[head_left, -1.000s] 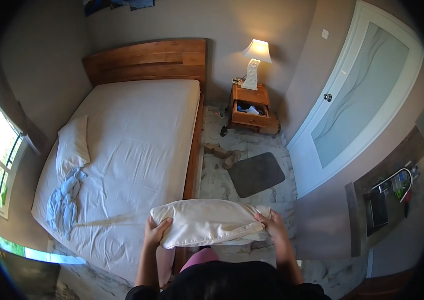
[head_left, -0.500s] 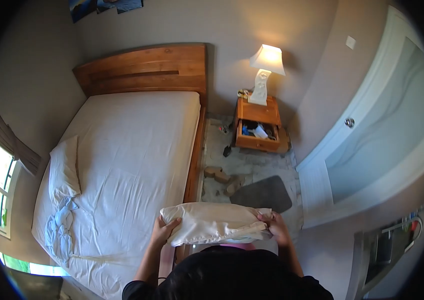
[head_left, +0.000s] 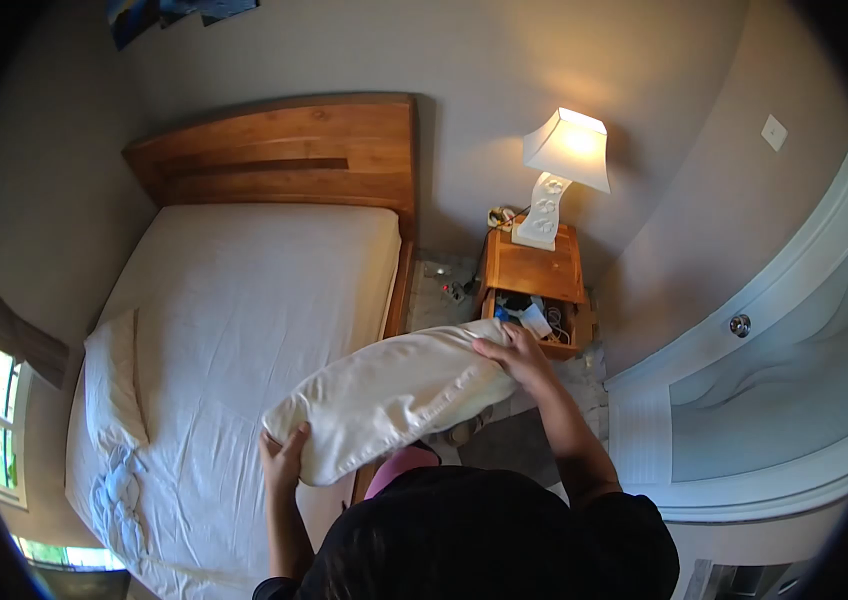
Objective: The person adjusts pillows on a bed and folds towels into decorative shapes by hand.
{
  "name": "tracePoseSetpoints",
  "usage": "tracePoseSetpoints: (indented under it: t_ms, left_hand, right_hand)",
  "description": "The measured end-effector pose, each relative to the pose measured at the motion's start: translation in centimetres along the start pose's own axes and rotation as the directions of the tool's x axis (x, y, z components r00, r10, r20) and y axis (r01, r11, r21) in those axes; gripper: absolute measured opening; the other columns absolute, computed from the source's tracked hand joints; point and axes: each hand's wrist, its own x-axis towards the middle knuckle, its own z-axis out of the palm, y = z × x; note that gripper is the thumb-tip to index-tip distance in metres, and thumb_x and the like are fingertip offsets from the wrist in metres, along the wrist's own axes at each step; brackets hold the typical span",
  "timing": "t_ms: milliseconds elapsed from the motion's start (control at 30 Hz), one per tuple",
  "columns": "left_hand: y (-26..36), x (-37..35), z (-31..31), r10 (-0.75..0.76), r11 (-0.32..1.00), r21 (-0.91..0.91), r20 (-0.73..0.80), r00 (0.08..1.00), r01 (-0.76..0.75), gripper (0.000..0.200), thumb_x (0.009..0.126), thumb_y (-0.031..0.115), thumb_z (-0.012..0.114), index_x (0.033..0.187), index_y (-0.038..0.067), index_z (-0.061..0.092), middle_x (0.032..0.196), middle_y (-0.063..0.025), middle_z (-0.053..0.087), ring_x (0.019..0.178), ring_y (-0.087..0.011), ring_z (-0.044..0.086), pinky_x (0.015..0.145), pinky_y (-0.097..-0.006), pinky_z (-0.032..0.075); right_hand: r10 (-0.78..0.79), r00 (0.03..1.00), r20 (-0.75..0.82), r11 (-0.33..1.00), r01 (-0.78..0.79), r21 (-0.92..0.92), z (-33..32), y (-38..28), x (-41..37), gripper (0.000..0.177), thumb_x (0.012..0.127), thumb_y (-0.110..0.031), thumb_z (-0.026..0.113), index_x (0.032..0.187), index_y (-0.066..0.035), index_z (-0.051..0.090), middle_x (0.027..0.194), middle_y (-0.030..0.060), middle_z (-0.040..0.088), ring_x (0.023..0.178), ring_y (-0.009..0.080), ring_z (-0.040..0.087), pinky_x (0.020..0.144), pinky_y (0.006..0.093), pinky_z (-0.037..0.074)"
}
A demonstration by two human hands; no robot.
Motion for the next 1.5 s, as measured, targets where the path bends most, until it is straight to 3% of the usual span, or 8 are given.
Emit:
tracePoseSetpoints:
  t_ms: [167,567,700,867,1067,1167,1333,1500]
  left_hand:
    - [2.9,12.2,-1.1,0.041,0.999,-0.009,-0.216,0.975,-0.044,0.031,0.080,0.012,0.068,0.104,-0.004,0.055,0.091,-0.0098,0.062,0.078,-0.0169,0.060,0.071,-0.0285,0.048]
    - [7.1,24.1,-0.2,0.188,0.979,0.135,-0.321,0.928,-0.151,0.034,0.080,0.014,0.068,0.107,-0.003,0.058,0.093,-0.0085,0.062,0.080,-0.0155,0.058,0.072,-0.0276,0.047]
    - [5.3,29.1,-1.5,0.120,0.990,0.123,-0.420,0.900,-0.075,0.041,0.081,0.018,0.068,0.114,-0.004,0.055,0.100,-0.0106,0.061,0.086,-0.0183,0.059,0.076,-0.0307,0.048]
    - [5.4,38.1,-0.8,0.125,0.992,0.075,-0.599,0.791,-0.101,0.050,0.081,0.026,0.070,0.119,-0.003,0.052,0.109,-0.0126,0.059,0.092,-0.0216,0.058,0.080,-0.0338,0.048]
    - [7.1,48.1,-0.6,0.260,0.965,0.209,-0.671,0.694,-0.159,0.059,0.080,0.031,0.070,0.121,-0.005,0.049,0.115,-0.0163,0.056,0.094,-0.0235,0.057,0.079,-0.0359,0.050]
    - [7.2,51.0,2.8,0.271,0.945,0.324,-0.710,0.650,-0.040,0.058,0.081,0.032,0.070,0.120,-0.006,0.051,0.113,-0.0163,0.057,0.092,-0.0229,0.058,0.079,-0.0354,0.050]
    - [-5.4,55.4,3.3,0.117,0.936,0.318,-0.689,0.716,0.153,0.040,0.083,0.027,0.068,0.109,-0.003,0.060,0.098,-0.0098,0.063,0.084,-0.0171,0.059,0.074,-0.0330,0.049]
    - [-15.8,57.7,9.3,-0.130,0.962,0.126,-0.568,0.813,0.241,0.027,0.084,0.019,0.064,0.102,-0.001,0.062,0.091,-0.0061,0.064,0.080,-0.0128,0.058,0.069,-0.0315,0.047]
  right_hand:
    - [0.006,0.997,0.082,0.998,0.000,-0.067,3.0,-6.6,11.0,0.037,0.080,-0.031,0.068,0.098,0.001,0.063,0.088,0.0065,0.065,0.076,0.0105,0.058,0.070,0.0261,0.046]
    - [-0.247,0.934,0.260,0.959,0.274,-0.076,7.8,-9.7,31.7,0.047,0.079,-0.039,0.069,0.101,0.002,0.061,0.089,0.0096,0.065,0.082,0.0147,0.060,0.074,0.0279,0.047]
    - [-0.189,0.845,0.501,0.979,0.201,0.030,12.1,-10.0,42.7,0.057,0.077,-0.040,0.071,0.110,0.005,0.058,0.103,0.0129,0.063,0.094,0.0177,0.059,0.083,0.0288,0.044]
    - [-0.382,0.852,0.358,0.922,0.380,0.081,19.2,-8.4,55.8,0.054,0.080,-0.034,0.069,0.115,0.005,0.055,0.103,0.0132,0.063,0.094,0.0178,0.059,0.083,0.0290,0.044]
    - [-0.385,0.742,0.549,0.889,0.138,0.436,20.8,-11.4,66.8,0.046,0.082,-0.031,0.069,0.110,0.003,0.056,0.099,0.0083,0.062,0.091,0.0146,0.055,0.082,0.0289,0.044]
    - [-0.496,0.717,0.491,0.836,0.239,0.495,21.6,-9.9,71.1,0.042,0.082,-0.032,0.069,0.105,0.001,0.056,0.093,0.0043,0.061,0.087,0.0134,0.053,0.079,0.0282,0.044]
    - [-0.492,0.763,0.419,0.849,0.527,0.035,21.6,-1.0,78.0,0.036,0.082,-0.030,0.069,0.096,0.001,0.058,0.086,0.0060,0.061,0.079,0.0138,0.054,0.070,0.0306,0.045]
    - [-0.286,0.885,0.367,0.868,0.401,-0.292,20.2,10.9,80.0,0.030,0.077,-0.026,0.069,0.096,-0.003,0.062,0.075,0.0151,0.064,0.066,0.0268,0.062,0.063,0.0366,0.048]
